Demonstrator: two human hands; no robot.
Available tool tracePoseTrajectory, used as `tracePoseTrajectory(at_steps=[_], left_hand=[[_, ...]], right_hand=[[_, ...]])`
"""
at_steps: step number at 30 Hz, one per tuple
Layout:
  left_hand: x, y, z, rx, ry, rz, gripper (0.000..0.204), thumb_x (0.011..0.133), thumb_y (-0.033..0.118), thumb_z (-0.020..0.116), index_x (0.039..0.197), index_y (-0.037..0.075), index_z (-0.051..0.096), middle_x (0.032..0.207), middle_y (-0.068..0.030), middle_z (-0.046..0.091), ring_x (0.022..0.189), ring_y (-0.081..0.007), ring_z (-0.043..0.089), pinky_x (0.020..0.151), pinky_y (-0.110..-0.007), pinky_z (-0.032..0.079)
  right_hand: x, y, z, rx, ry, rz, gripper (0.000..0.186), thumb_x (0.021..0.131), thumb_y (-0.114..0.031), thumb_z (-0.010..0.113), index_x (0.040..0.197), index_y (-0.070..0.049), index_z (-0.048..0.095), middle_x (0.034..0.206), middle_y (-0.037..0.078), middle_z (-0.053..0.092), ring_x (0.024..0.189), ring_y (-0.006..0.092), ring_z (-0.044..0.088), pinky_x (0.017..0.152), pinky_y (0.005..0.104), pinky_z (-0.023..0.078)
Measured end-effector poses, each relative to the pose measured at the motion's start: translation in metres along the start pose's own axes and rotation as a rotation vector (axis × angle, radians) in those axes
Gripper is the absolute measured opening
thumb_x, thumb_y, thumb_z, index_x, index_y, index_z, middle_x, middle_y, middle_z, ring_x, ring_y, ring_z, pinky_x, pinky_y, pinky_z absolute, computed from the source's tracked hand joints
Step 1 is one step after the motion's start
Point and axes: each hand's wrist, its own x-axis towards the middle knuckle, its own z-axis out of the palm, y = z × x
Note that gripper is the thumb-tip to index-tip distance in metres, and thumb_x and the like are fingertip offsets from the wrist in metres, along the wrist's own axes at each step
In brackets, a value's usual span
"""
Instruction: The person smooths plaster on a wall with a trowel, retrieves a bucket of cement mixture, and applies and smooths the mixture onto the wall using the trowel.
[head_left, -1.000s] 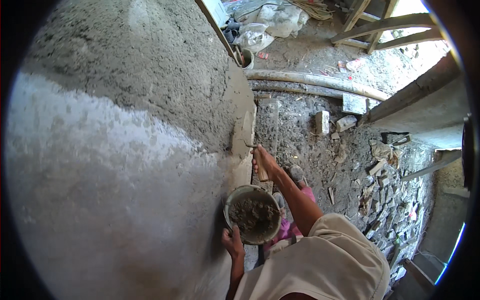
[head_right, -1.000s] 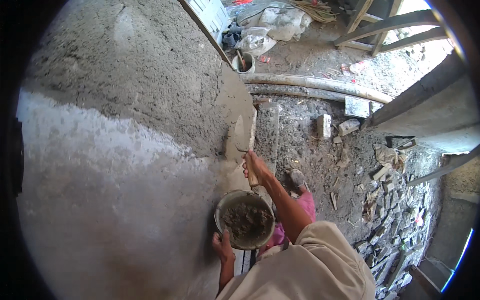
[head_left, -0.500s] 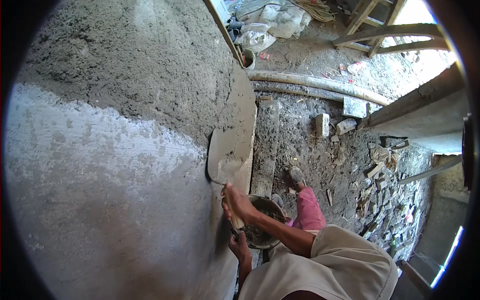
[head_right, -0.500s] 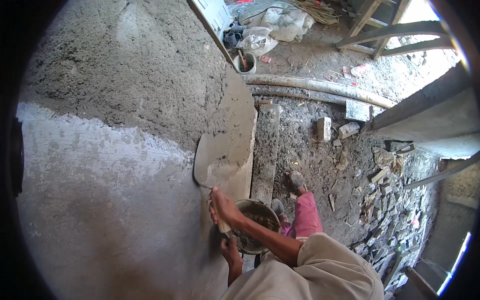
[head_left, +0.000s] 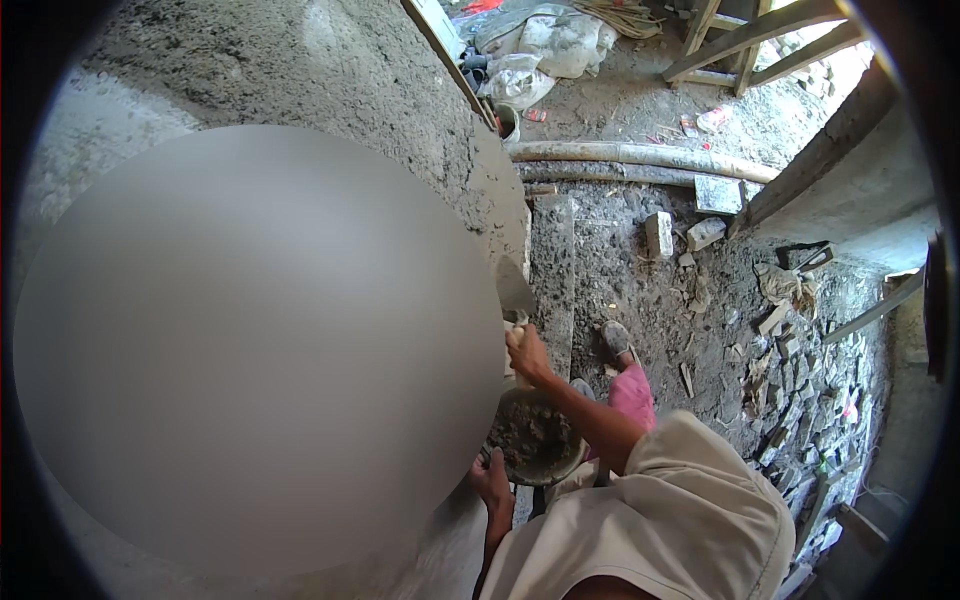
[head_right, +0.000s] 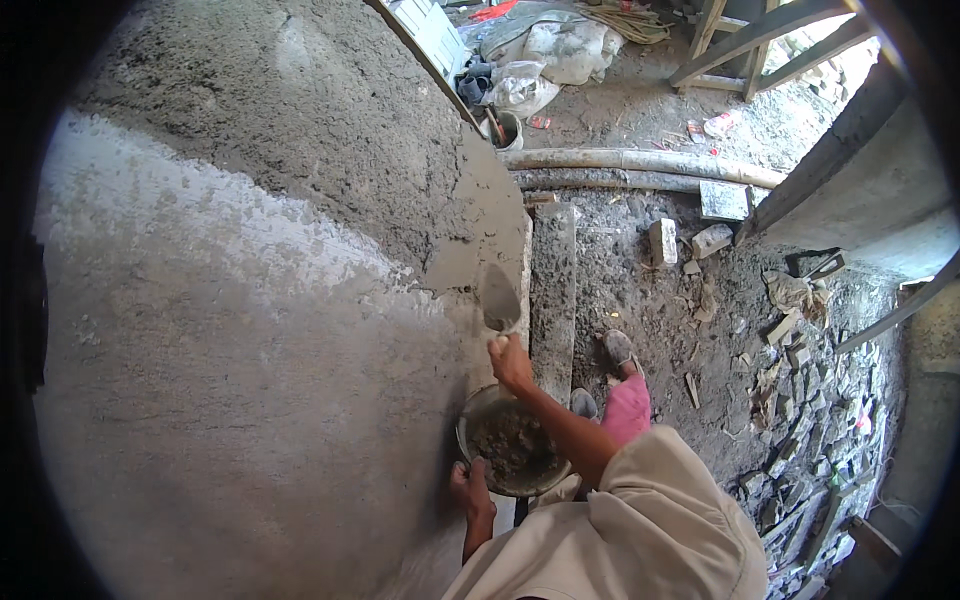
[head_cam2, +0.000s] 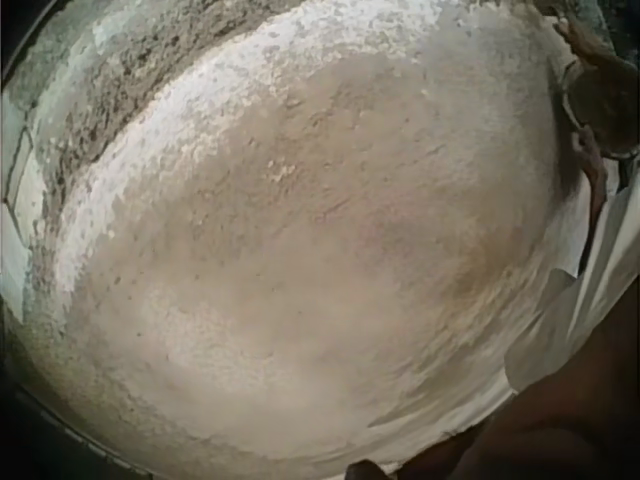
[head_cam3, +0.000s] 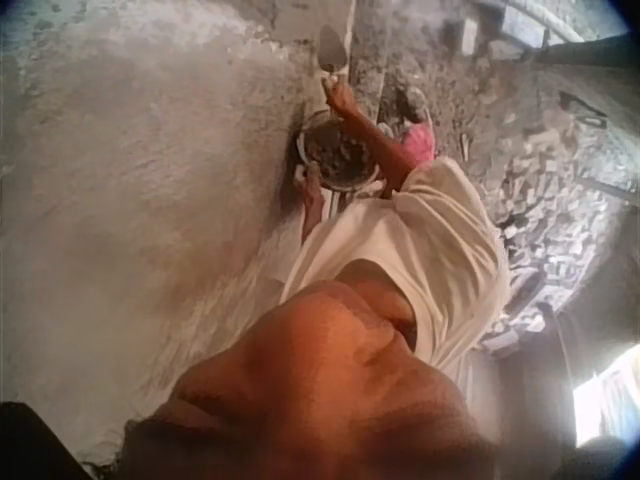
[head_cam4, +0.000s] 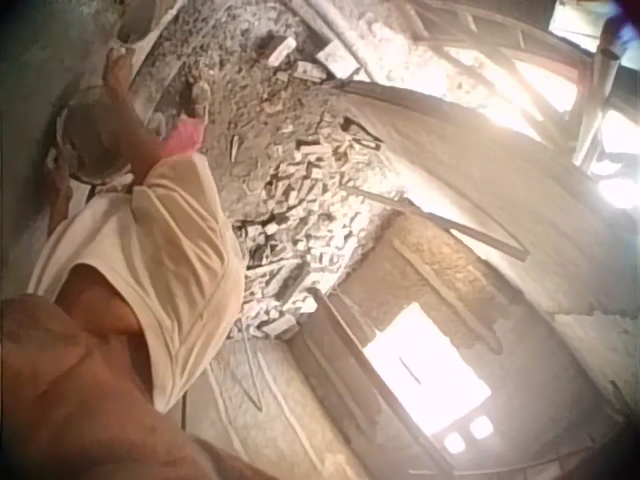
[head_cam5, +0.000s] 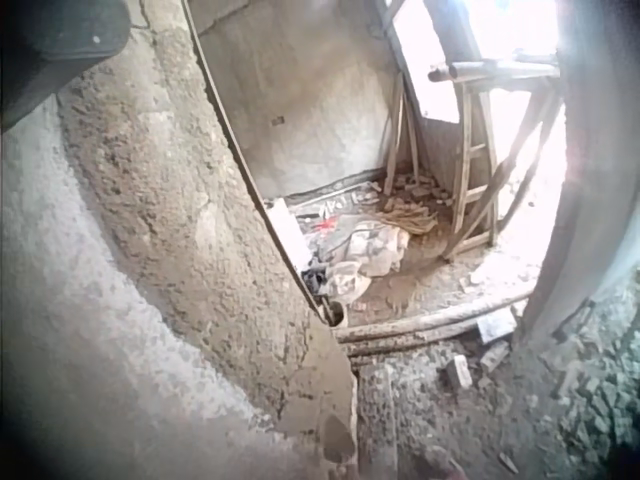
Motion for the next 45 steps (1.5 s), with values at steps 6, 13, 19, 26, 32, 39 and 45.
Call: tracePoseTrajectory(at_steps=[6, 13, 19, 26, 32, 39, 45], left_hand=[[-0.009, 0.002, -0.010, 0.074, -0.020, -0.034, 0.028, 0.085, 0.012, 0.067, 0.074, 0.009, 0.041, 0.071, 0.0055, 0.040, 0.065, -0.0066, 0.036, 0.057, -0.026, 0.035], [-0.008, 0.005, -0.016, 0.091, -0.061, 0.033, 0.034, 0.084, 0.016, 0.069, 0.071, 0.010, 0.038, 0.069, 0.0055, 0.036, 0.063, -0.0081, 0.032, 0.056, -0.028, 0.032], [0.000, 0.008, -0.009, 0.081, -0.088, 0.041, 0.037, 0.084, 0.018, 0.070, 0.070, 0.011, 0.036, 0.068, 0.0059, 0.035, 0.063, -0.0079, 0.031, 0.055, -0.028, 0.030], [0.030, -0.031, -0.023, -0.025, -0.123, 0.146, 0.039, 0.083, 0.016, 0.070, 0.069, 0.013, 0.035, 0.068, 0.0074, 0.032, 0.063, -0.0070, 0.030, 0.054, -0.028, 0.028], [0.011, 0.012, -0.013, 0.067, -0.135, 0.100, 0.039, 0.082, 0.015, 0.071, 0.069, 0.013, 0.034, 0.067, 0.0080, 0.031, 0.062, -0.0064, 0.030, 0.052, -0.028, 0.027], [0.012, 0.005, -0.011, 0.075, -0.086, 0.042, 0.037, 0.081, 0.013, 0.068, 0.069, 0.012, 0.034, 0.068, 0.0066, 0.033, 0.063, -0.0072, 0.030, 0.052, -0.028, 0.028], [0.000, 0.033, 0.009, 0.068, -0.086, 0.005, 0.036, 0.083, 0.014, 0.068, 0.070, 0.011, 0.034, 0.069, 0.0065, 0.035, 0.063, -0.0074, 0.031, 0.053, -0.029, 0.029]], right_hand=[[-0.035, -0.036, 0.036, -0.133, 0.093, -0.230, 0.045, 0.093, -0.036, 0.061, 0.112, 0.001, 0.043, 0.072, 0.019, 0.061, 0.056, 0.0274, 0.063, 0.051, 0.0406, 0.051], [-0.131, -0.120, 0.011, -0.066, -0.027, -0.337, 0.045, 0.093, -0.034, 0.059, 0.118, 0.001, 0.044, 0.089, 0.030, 0.063, 0.081, 0.0483, 0.063, 0.072, 0.0515, 0.048], [-0.148, -0.133, -0.042, 0.154, -0.390, -0.167, 0.037, 0.095, -0.032, 0.058, 0.116, -0.003, 0.047, 0.083, 0.012, 0.061, 0.064, 0.0238, 0.061, 0.059, 0.0392, 0.051], [-0.143, -0.136, -0.139, 0.649, -0.433, 0.011, 0.033, 0.096, -0.033, 0.057, 0.113, -0.005, 0.049, 0.085, 0.005, 0.060, 0.062, 0.0134, 0.058, 0.051, 0.0262, 0.049], [-0.096, -0.133, -0.170, 0.548, 0.593, -0.433, 0.033, 0.096, -0.031, 0.058, 0.114, -0.005, 0.047, 0.093, 0.010, 0.061, 0.072, 0.0151, 0.062, 0.058, 0.0275, 0.055], [-0.106, -0.136, -0.006, -0.058, -0.025, -0.481, 0.036, 0.098, -0.023, 0.054, 0.126, -0.003, 0.043, 0.099, 0.015, 0.065, 0.073, 0.0312, 0.061, 0.068, 0.0427, 0.049], [-0.027, -0.126, -0.091, 0.272, -0.046, -0.378, 0.035, 0.101, -0.038, 0.046, 0.111, -0.005, 0.051, 0.076, 0.006, 0.057, 0.062, 0.0154, 0.055, 0.055, 0.0326, 0.047]])
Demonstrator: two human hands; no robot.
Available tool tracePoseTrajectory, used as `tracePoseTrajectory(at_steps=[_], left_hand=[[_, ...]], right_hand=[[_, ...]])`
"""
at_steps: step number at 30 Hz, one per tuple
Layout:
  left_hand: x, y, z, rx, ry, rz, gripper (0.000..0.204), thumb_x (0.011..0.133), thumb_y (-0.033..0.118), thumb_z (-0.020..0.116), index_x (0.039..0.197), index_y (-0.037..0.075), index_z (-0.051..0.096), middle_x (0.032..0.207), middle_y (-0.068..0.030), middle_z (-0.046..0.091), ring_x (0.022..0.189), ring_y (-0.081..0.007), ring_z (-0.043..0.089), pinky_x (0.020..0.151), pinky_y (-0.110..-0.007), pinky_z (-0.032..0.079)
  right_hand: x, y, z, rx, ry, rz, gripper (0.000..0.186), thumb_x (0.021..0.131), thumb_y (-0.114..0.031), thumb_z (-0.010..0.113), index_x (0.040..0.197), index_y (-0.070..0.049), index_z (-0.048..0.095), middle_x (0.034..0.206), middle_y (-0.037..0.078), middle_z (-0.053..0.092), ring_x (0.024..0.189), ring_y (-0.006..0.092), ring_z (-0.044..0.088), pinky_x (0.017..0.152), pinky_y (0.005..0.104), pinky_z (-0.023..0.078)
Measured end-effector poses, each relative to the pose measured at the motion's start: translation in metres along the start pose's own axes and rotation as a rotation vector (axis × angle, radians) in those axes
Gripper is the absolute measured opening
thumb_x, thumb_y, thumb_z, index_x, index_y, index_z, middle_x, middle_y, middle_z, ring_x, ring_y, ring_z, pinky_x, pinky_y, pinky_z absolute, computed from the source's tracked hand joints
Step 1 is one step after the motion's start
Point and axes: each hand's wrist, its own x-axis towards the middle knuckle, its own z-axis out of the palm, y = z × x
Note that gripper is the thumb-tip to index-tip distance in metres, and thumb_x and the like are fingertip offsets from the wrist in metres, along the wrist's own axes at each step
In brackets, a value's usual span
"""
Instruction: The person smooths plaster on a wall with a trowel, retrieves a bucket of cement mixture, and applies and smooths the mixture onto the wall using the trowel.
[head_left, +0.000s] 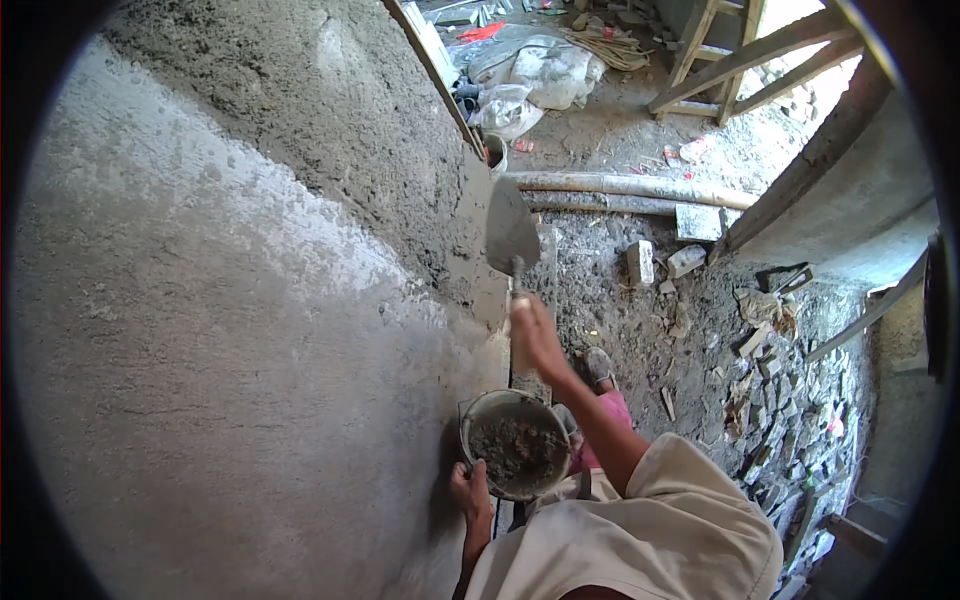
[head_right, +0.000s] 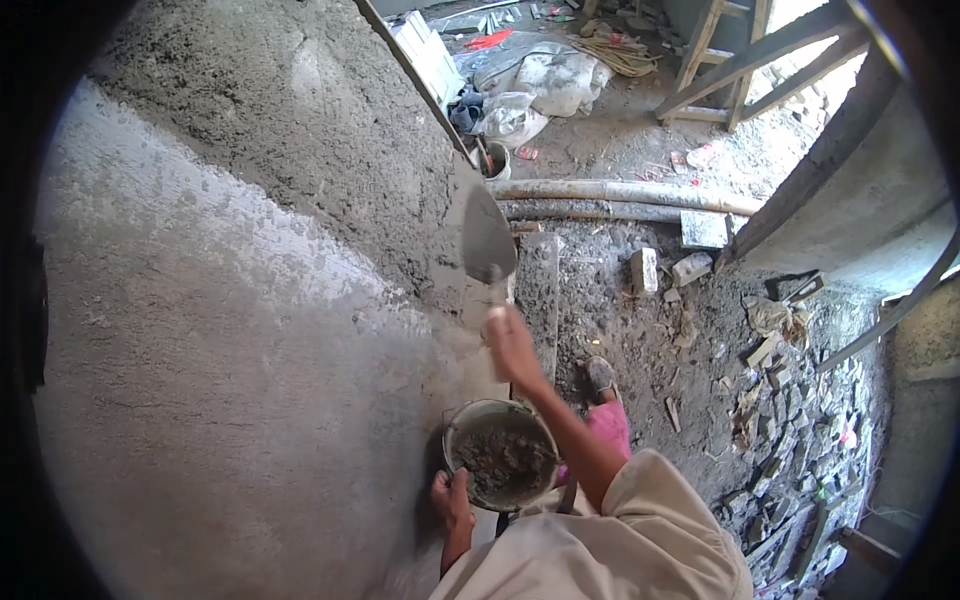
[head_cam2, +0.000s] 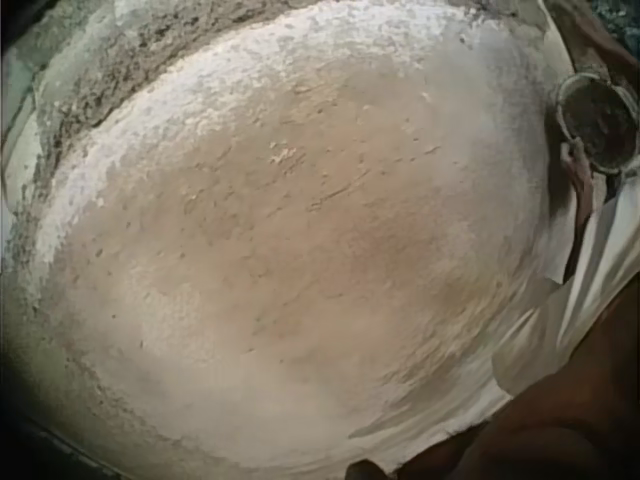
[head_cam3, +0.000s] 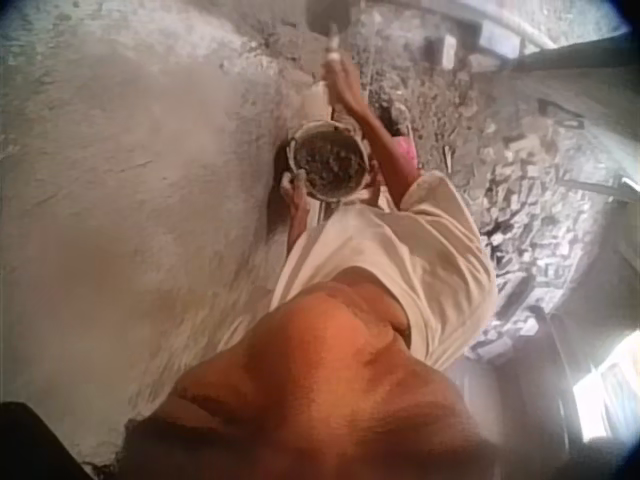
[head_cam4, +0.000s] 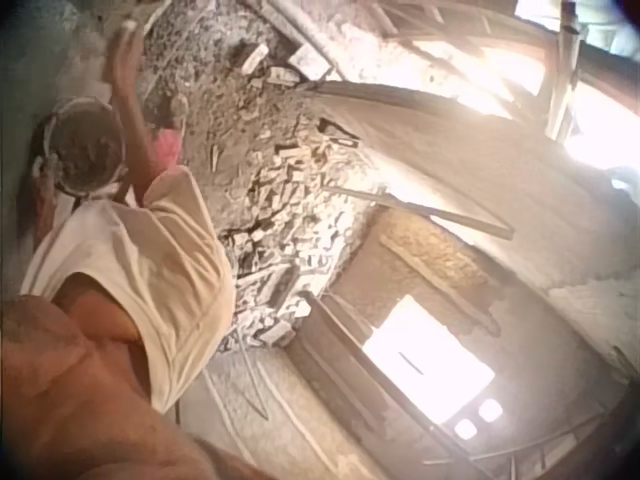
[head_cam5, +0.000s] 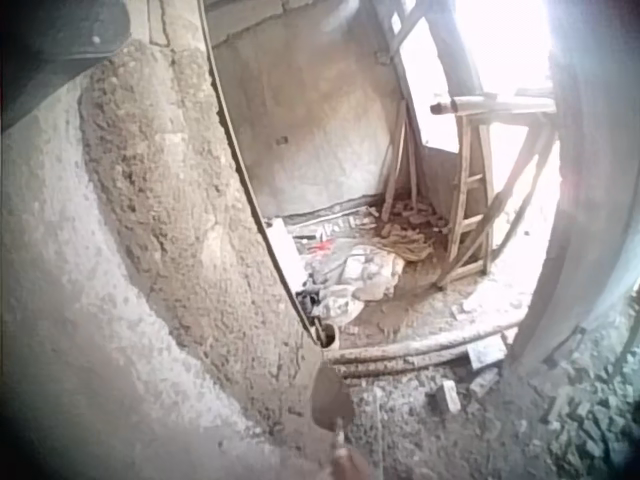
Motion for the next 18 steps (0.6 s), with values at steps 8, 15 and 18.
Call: tracePoseTrajectory(at_steps=[8, 15, 18], left_hand=[[0.003, -0.015, 0.009, 0.056, -0.005, -0.045, 0.026, 0.084, 0.010, 0.066, 0.071, 0.010, 0.043, 0.072, 0.0056, 0.046, 0.067, -0.0054, 0.040, 0.059, -0.024, 0.036], [-0.005, -0.012, 0.023, -0.092, 0.106, -0.092, 0.032, 0.085, 0.010, 0.066, 0.069, 0.013, 0.038, 0.069, 0.0078, 0.040, 0.065, -0.0052, 0.036, 0.057, -0.026, 0.032], [0.003, -0.041, 0.015, -0.103, 0.088, -0.148, 0.013, 0.081, 0.007, 0.066, 0.081, 0.007, 0.053, 0.083, -0.0001, 0.058, 0.074, -0.0091, 0.052, 0.067, -0.028, 0.045]], right_hand=[[0.088, 0.112, -0.021, 0.627, -0.238, 0.800, 0.047, 0.100, -0.055, 0.038, 0.108, -0.010, 0.049, 0.070, 0.001, 0.048, 0.053, 0.0107, 0.045, 0.046, 0.0261, 0.044], [0.081, 0.066, 0.044, 0.855, -0.473, 0.867, 0.043, 0.099, -0.055, 0.038, 0.102, -0.012, 0.044, 0.066, 0.000, 0.045, 0.050, 0.0103, 0.042, 0.042, 0.0255, 0.040], [0.030, 0.009, 0.059, 0.551, -0.472, 0.851, 0.045, 0.101, -0.055, 0.030, 0.105, -0.012, 0.041, 0.060, 0.000, 0.042, 0.045, 0.0101, 0.040, 0.038, 0.0264, 0.037]])
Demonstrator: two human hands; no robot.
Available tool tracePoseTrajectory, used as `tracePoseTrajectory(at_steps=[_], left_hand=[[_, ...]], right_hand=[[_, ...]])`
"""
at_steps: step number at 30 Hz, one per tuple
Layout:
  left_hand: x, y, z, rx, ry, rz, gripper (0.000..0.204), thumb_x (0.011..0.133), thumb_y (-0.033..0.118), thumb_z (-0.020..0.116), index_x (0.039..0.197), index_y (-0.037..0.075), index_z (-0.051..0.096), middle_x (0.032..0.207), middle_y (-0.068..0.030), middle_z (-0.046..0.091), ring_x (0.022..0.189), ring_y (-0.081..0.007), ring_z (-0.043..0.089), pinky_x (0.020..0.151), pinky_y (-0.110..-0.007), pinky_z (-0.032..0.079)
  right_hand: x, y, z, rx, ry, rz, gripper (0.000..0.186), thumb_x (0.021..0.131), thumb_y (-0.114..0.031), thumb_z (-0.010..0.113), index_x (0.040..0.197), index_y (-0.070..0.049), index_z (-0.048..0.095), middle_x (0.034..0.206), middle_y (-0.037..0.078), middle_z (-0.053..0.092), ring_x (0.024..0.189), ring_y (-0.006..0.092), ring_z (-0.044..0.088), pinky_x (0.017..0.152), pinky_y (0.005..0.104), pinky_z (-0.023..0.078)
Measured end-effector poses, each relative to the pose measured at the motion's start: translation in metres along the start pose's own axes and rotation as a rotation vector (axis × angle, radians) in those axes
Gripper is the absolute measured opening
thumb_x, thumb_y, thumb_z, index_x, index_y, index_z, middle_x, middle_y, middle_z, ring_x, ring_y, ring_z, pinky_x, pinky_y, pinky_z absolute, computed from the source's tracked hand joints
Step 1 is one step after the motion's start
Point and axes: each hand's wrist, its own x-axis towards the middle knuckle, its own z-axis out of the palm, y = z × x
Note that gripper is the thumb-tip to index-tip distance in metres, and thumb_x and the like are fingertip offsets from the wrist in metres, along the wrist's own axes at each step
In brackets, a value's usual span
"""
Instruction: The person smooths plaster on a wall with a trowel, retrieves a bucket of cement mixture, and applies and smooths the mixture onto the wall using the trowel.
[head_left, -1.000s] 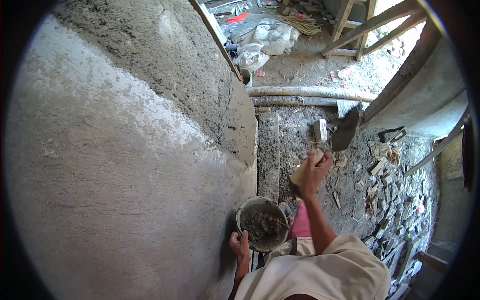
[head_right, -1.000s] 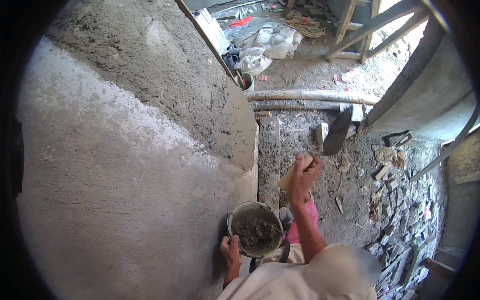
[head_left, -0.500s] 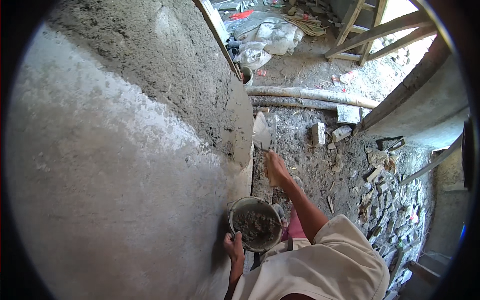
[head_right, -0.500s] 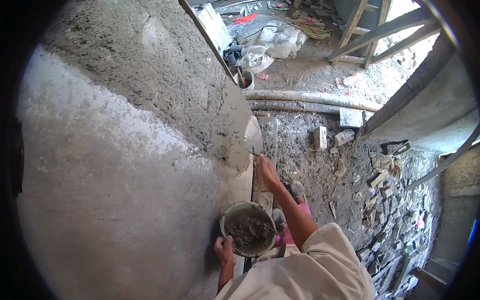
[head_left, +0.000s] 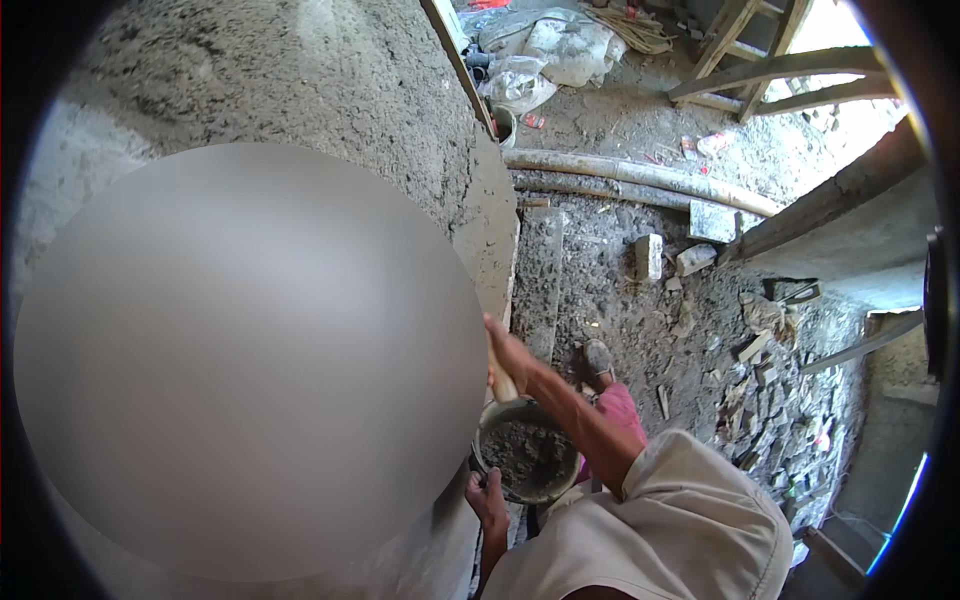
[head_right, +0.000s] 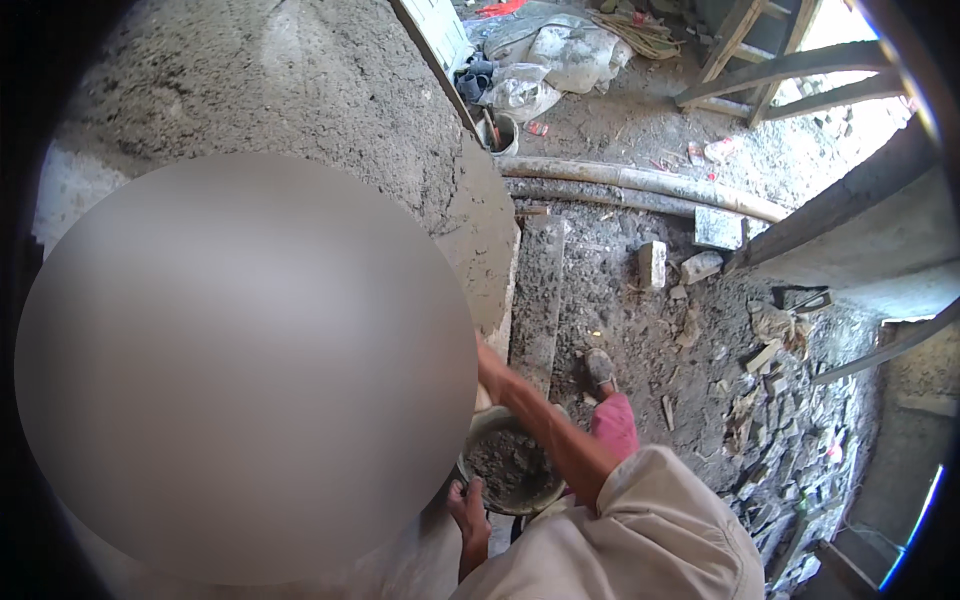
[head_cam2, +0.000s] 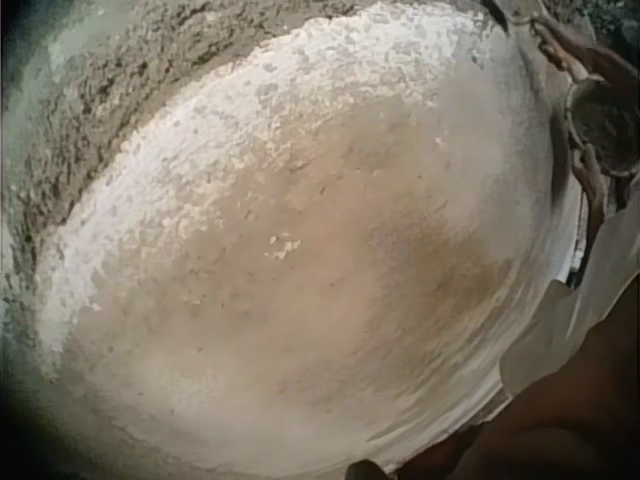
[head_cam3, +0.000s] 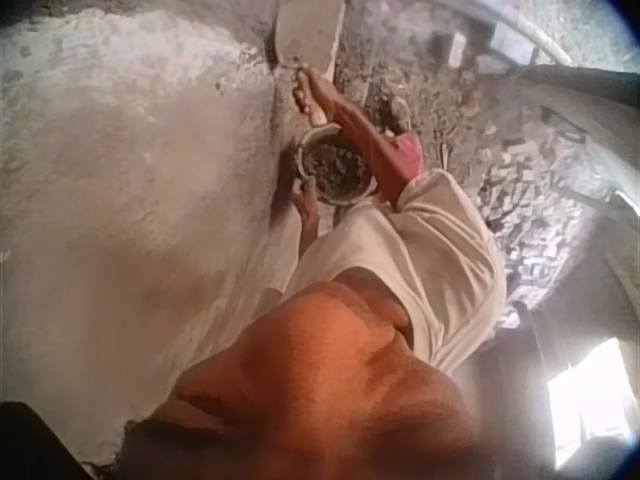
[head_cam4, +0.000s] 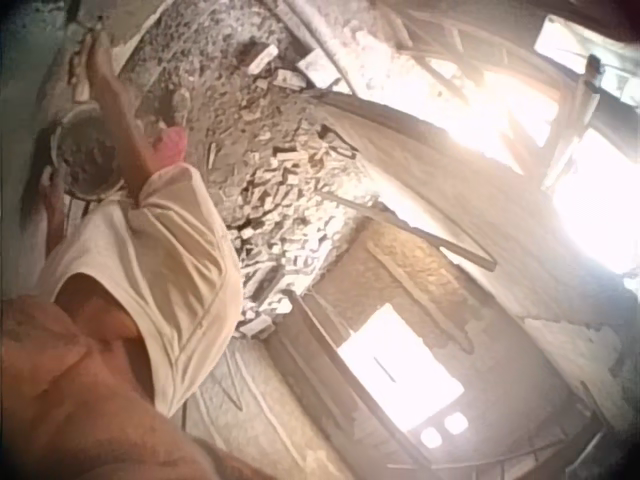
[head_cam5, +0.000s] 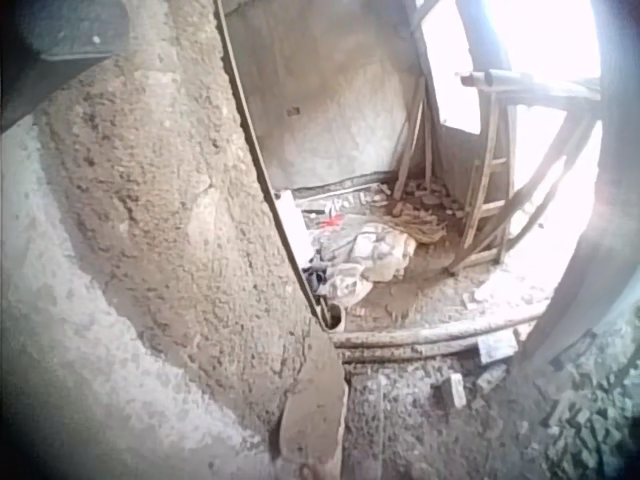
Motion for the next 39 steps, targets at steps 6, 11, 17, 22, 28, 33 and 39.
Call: tracePoseTrajectory(at_steps=[6, 11, 17, 22, 28, 33, 39], left_hand=[[0.001, 0.014, 0.001, 0.060, -0.076, 0.065, 0.023, 0.081, 0.010, 0.069, 0.077, 0.010, 0.046, 0.078, 0.0030, 0.050, 0.069, -0.0086, 0.044, 0.062, -0.027, 0.039], [0.002, 0.035, 0.014, 0.131, -0.159, 0.178, 0.033, 0.081, 0.013, 0.071, 0.073, 0.013, 0.039, 0.074, 0.0060, 0.036, 0.067, -0.0086, 0.033, 0.057, -0.028, 0.031], [0.021, 0.052, 0.016, 0.223, -0.164, 0.341, 0.036, 0.078, 0.016, 0.071, 0.068, 0.012, 0.037, 0.068, 0.0066, 0.034, 0.063, -0.0072, 0.030, 0.053, -0.028, 0.029], [0.023, 0.083, 0.028, 0.160, -0.163, 0.461, 0.045, 0.079, 0.024, 0.071, 0.067, 0.010, 0.030, 0.065, 0.0047, 0.028, 0.064, -0.0099, 0.028, 0.052, -0.032, 0.027], [-0.013, 0.148, 0.051, 0.331, -0.287, 0.625, 0.038, 0.077, 0.017, 0.067, 0.065, 0.004, 0.034, 0.059, -0.0037, 0.026, 0.057, -0.0098, 0.028, 0.049, -0.034, 0.030], [-0.044, 0.187, 0.063, 0.328, -0.335, 0.870, 0.034, 0.079, 0.013, 0.068, 0.062, 0.003, 0.040, 0.054, -0.0044, 0.033, 0.053, -0.0106, 0.030, 0.047, -0.034, 0.031], [-0.038, 0.202, 0.068, 0.333, -0.315, 0.905, 0.037, 0.080, 0.013, 0.070, 0.062, 0.003, 0.039, 0.055, -0.0005, 0.032, 0.056, -0.0070, 0.031, 0.047, -0.031, 0.031]], right_hand=[[-0.057, 0.037, 0.045, -0.250, 0.055, -0.137, 0.049, 0.101, -0.054, 0.031, 0.106, -0.006, 0.043, 0.062, 0.003, 0.044, 0.049, 0.0133, 0.045, 0.043, 0.0310, 0.041], [-0.096, 0.060, 0.022, -0.380, -0.055, -0.200, 0.049, 0.101, -0.054, 0.034, 0.102, -0.006, 0.046, 0.064, 0.003, 0.045, 0.048, 0.0130, 0.043, 0.044, 0.0307, 0.042], [-0.201, 0.053, -0.037, -0.691, 0.161, -0.254, 0.035, 0.102, -0.038, 0.044, 0.116, -0.006, 0.050, 0.079, 0.002, 0.050, 0.066, 0.0127, 0.052, 0.056, 0.0302, 0.048], [-0.283, 0.070, -0.066, -1.414, 0.393, -0.515, 0.038, 0.095, -0.030, 0.054, 0.124, -0.007, 0.048, 0.090, 0.012, 0.061, 0.075, 0.0266, 0.064, 0.066, 0.0392, 0.051], [-0.292, 0.084, -0.078, -2.027, 0.503, -0.464, 0.041, 0.089, -0.023, 0.059, 0.126, -0.011, 0.048, 0.100, 0.013, 0.060, 0.079, 0.0333, 0.064, 0.071, 0.0495, 0.048], [-0.250, 0.095, -0.069, -2.072, 0.539, -0.343, 0.041, 0.092, -0.022, 0.053, 0.130, -0.010, 0.044, 0.097, 0.012, 0.059, 0.082, 0.0286, 0.065, 0.079, 0.0456, 0.046], [-0.303, 0.062, -0.043, -2.064, 0.241, -0.569, 0.025, 0.092, -0.022, 0.053, 0.114, -0.012, 0.053, 0.097, 0.016, 0.062, 0.076, 0.0359, 0.067, 0.069, 0.0556, 0.049]])
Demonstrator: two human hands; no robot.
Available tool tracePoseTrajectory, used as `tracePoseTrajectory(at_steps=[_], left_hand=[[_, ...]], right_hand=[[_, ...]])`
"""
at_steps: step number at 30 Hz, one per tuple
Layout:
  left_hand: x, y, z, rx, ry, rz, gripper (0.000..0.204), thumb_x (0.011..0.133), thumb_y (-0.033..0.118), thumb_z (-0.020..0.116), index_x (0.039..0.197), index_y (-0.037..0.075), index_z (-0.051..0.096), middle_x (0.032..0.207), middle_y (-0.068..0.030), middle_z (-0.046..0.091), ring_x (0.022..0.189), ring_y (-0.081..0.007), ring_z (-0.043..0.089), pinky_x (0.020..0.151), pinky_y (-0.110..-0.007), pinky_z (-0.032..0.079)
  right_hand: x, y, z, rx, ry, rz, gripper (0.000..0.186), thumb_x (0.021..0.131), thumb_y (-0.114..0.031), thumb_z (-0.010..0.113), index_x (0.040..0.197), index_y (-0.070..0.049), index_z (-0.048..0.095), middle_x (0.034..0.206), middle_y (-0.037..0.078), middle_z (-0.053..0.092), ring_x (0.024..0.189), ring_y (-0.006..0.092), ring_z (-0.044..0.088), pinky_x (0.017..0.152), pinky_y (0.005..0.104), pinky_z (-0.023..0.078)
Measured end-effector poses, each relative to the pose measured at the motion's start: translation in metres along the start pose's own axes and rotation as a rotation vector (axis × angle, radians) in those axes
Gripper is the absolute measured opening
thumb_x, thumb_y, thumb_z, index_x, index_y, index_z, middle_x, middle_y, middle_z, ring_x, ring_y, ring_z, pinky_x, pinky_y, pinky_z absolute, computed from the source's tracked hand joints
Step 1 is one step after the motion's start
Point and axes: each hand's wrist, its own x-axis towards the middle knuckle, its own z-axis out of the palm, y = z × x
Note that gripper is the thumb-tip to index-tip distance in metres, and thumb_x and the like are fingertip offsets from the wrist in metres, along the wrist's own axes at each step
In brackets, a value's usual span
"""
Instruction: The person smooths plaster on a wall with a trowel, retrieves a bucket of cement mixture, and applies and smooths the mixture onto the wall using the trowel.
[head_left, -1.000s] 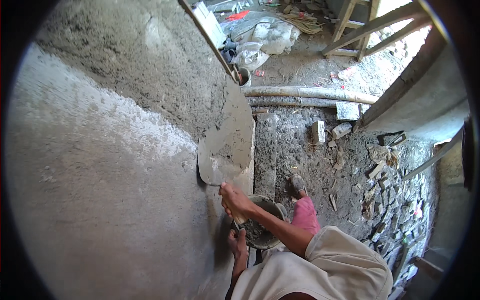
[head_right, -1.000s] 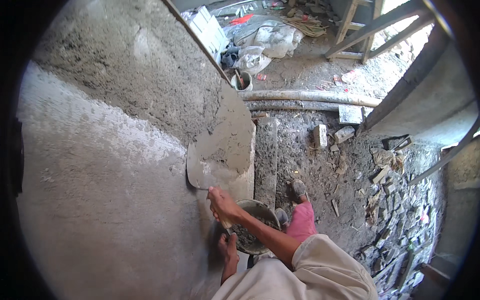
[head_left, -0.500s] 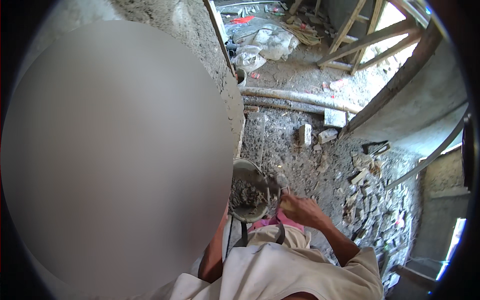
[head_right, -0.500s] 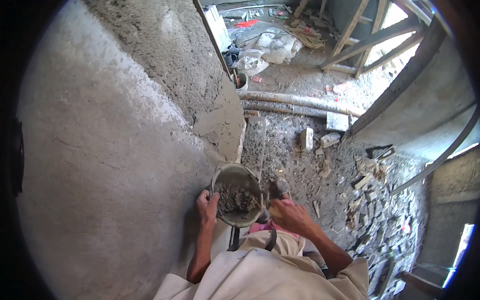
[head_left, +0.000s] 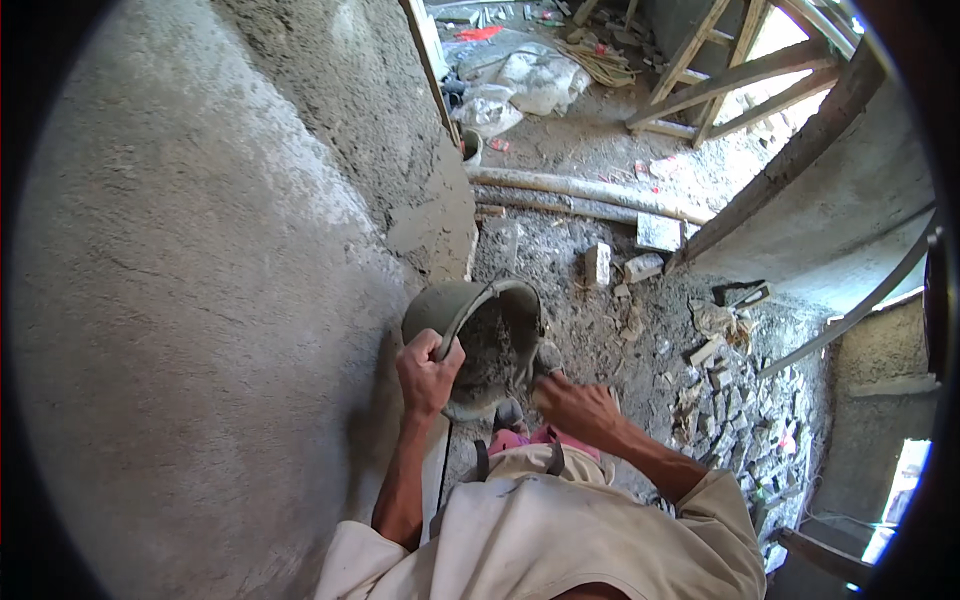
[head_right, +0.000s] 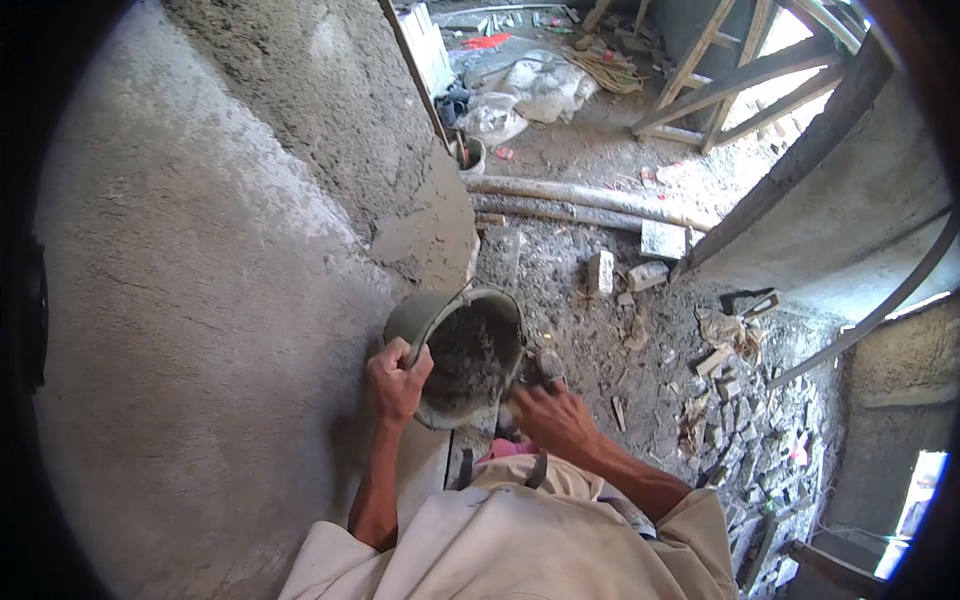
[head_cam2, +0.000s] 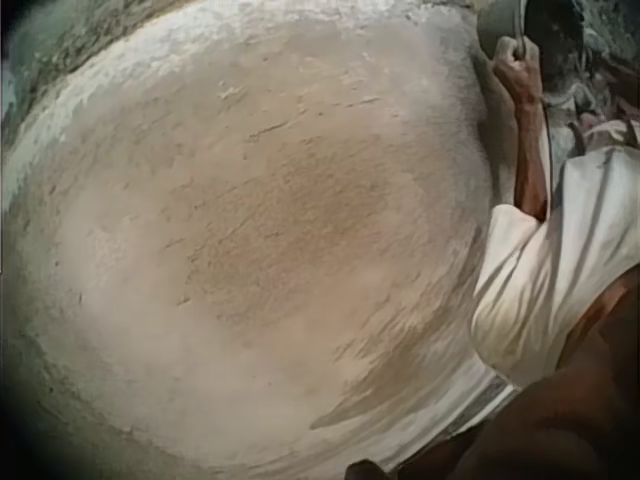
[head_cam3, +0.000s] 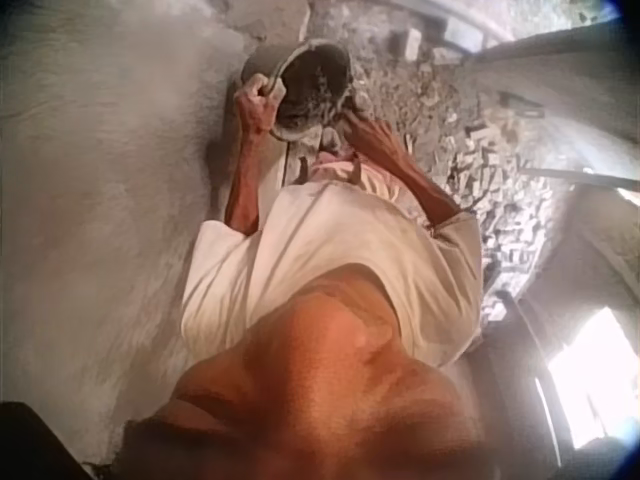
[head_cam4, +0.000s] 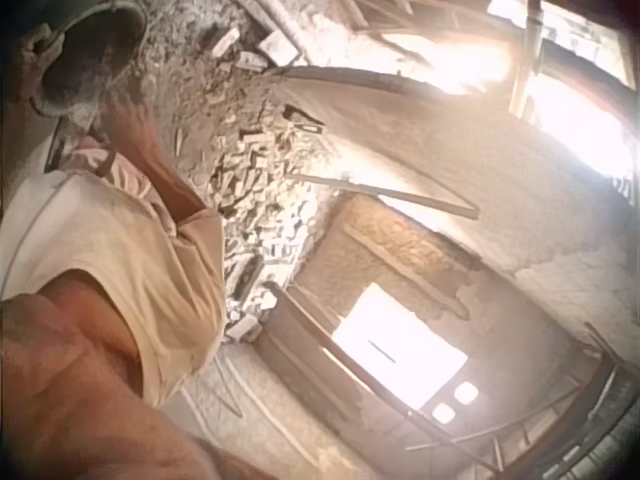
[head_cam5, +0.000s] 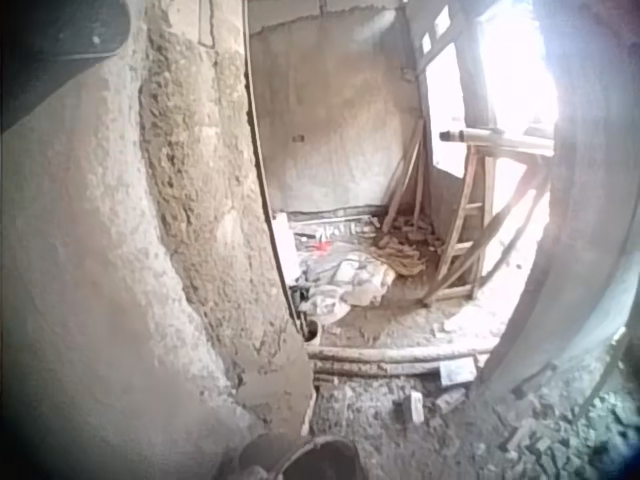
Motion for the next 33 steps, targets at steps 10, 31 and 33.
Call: tracePoseTrajectory(at_steps=[10, 31, 33], left_hand=[[0.025, 0.025, 0.012, -0.158, -0.225, 0.074, 0.038, 0.080, 0.008, 0.071, 0.062, 0.004, 0.038, 0.056, 0.0024, 0.034, 0.057, -0.0044, 0.033, 0.048, -0.029, 0.030], [0.003, -0.096, 0.070, -0.655, 0.260, -0.570, 0.022, 0.086, 0.011, 0.065, 0.074, 0.015, 0.047, 0.074, 0.0068, 0.047, 0.066, -0.0049, 0.043, 0.059, -0.025, 0.040], [0.002, -0.107, 0.075, -0.667, 0.283, -0.583, 0.022, 0.086, 0.011, 0.065, 0.075, 0.014, 0.047, 0.074, 0.0066, 0.047, 0.068, -0.0053, 0.044, 0.060, -0.026, 0.041]], right_hand=[[0.003, 0.057, -0.011, 0.803, -0.435, 0.442, 0.058, 0.094, -0.039, 0.055, 0.136, -0.001, 0.043, 0.085, 0.009, 0.063, 0.067, 0.0183, 0.063, 0.066, 0.0360, 0.051], [0.012, 0.019, 0.027, 1.626, -0.057, 0.570, 0.026, 0.099, -0.031, 0.049, 0.110, -0.007, 0.052, 0.076, 0.001, 0.051, 0.055, 0.0108, 0.048, 0.048, 0.0250, 0.040], [0.015, 0.024, 0.025, 1.773, 0.015, 0.556, 0.029, 0.099, -0.032, 0.048, 0.114, -0.007, 0.052, 0.076, 0.002, 0.052, 0.056, 0.0108, 0.048, 0.048, 0.0248, 0.039]])
